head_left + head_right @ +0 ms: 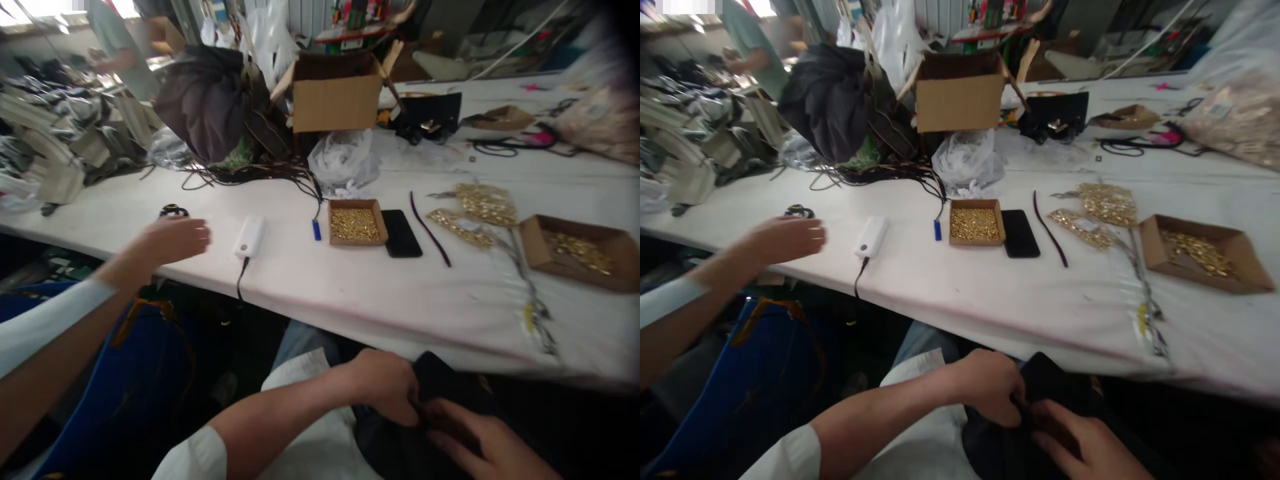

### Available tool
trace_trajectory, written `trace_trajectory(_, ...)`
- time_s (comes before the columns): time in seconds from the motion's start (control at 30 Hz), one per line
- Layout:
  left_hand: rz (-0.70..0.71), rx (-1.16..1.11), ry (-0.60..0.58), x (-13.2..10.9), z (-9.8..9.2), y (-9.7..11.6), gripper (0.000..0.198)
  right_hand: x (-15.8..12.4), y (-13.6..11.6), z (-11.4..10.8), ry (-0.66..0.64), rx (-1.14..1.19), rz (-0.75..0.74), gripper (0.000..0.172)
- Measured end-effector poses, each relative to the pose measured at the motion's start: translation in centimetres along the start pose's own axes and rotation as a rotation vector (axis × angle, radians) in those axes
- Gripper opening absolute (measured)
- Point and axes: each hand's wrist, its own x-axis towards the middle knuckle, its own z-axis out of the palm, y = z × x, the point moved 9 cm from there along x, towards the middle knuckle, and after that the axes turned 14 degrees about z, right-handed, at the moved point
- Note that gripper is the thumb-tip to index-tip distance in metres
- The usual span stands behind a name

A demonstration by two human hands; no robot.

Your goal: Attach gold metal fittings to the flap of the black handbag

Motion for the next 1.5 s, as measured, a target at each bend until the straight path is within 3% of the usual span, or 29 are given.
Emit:
trace_trajectory(0.13,-0.005,-0.082,0.04,-0.7,-0.5,1.1,0.021,-3.1,-2.2,-0.4,-0.048,-0.117,0.011,0.028)
trace_trajectory(0.23,-0.011,-0.17,0.088,-0.7,0.2,0.3,0.019,-3.0,-2.8,-1.3,0.014,-0.198,0.045,0.021)
trace_trajectory(0.33,0.008,-0.273,0.046,-0.5,1.4,-0.8,0.017,-2.4,-3.1,-1.6,0.031,-0.166,0.028,0.01)
trace_trajectory(0.5,-0.001,-0.441,0.021,-1.4,1.5,-1.5,0.017,-2.4,-4.2,-1.3,0.122,-0.063,-0.005,0.015)
trace_trajectory(0.67,0.037,-0.427,0.001,-1.3,1.0,-0.9,0.017,-2.8,-4.0,-0.1,0.201,0.039,0.001,0.021)
trace_trajectory(0.87,0.093,-0.442,0.008,-0.7,1.7,-0.7,0.016,-3.4,-4.2,0.1,0.372,-0.058,-0.034,0.014)
trace_trajectory(1.03,0.087,-0.416,0.046,-1.0,2.0,-1.3,0.014,-2.0,-3.8,0.4,0.289,-0.099,0.005,0.022)
trace_trajectory(1.17,0.148,-0.425,0.011,-1.2,1.8,-0.8,0.013,-1.6,-4.2,0.1,0.207,-0.14,-0.012,0.032)
trace_trajectory(1.33,0.149,-0.32,0.028,-1.2,1.0,-0.3,0.014,-1.3,-5.2,-0.3,0.154,-0.251,-0.031,0.023)
trace_trajectory(1.5,0.093,-0.341,0.075,-1.8,1.7,-0.3,0.014,-1.2,-3.7,-0.8,0.023,-0.105,0.0,0.018)
